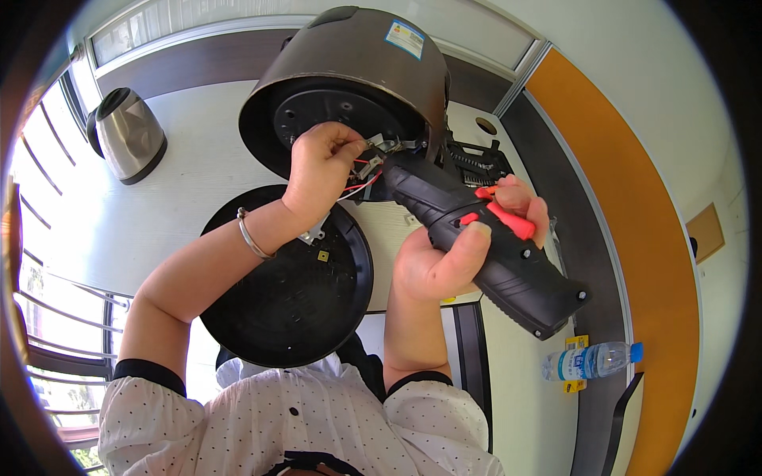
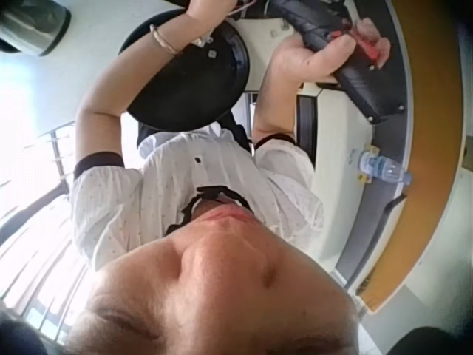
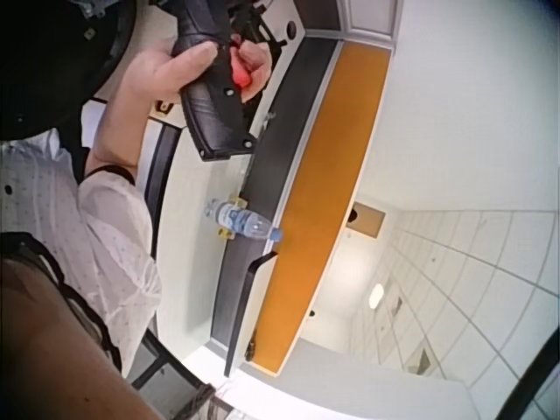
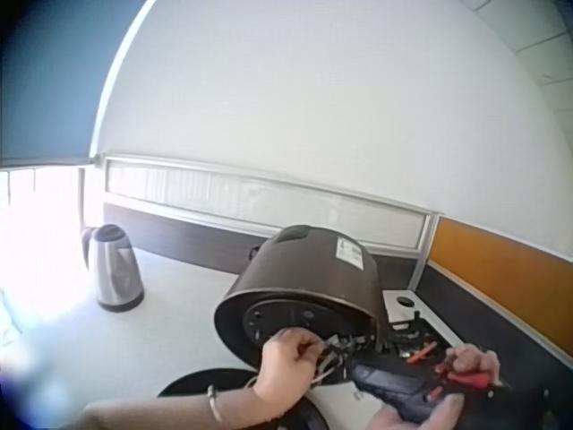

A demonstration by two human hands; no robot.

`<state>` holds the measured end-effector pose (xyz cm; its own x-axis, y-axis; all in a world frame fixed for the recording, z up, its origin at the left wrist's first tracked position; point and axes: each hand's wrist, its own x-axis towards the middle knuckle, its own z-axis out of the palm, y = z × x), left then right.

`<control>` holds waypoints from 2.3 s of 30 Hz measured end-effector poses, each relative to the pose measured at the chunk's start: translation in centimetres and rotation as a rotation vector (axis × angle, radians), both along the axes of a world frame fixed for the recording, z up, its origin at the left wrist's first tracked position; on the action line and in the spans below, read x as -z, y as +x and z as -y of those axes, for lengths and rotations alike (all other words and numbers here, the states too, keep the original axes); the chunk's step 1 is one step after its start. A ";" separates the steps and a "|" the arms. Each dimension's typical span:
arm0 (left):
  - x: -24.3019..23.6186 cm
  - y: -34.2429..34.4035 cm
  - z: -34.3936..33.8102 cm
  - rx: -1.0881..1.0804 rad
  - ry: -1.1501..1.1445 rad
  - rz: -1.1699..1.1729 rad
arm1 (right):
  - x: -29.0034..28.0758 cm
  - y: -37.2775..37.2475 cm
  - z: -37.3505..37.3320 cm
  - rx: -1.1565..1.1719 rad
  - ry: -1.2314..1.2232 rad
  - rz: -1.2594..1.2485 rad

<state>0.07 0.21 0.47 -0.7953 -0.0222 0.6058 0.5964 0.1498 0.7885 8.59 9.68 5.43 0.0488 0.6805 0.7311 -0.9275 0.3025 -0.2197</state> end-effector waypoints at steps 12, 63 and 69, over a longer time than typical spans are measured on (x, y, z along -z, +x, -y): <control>0.0 0.1 0.0 -0.007 -0.012 -0.009 | 0.3 0.0 -1.4 -0.085 0.121 -0.028; -0.4 -0.1 0.4 0.159 0.020 0.125 | 0.7 7.9 -17.9 0.557 0.558 0.662; -0.3 -0.2 0.7 0.224 0.034 0.194 | 2.7 10.5 -20.3 1.031 0.871 0.738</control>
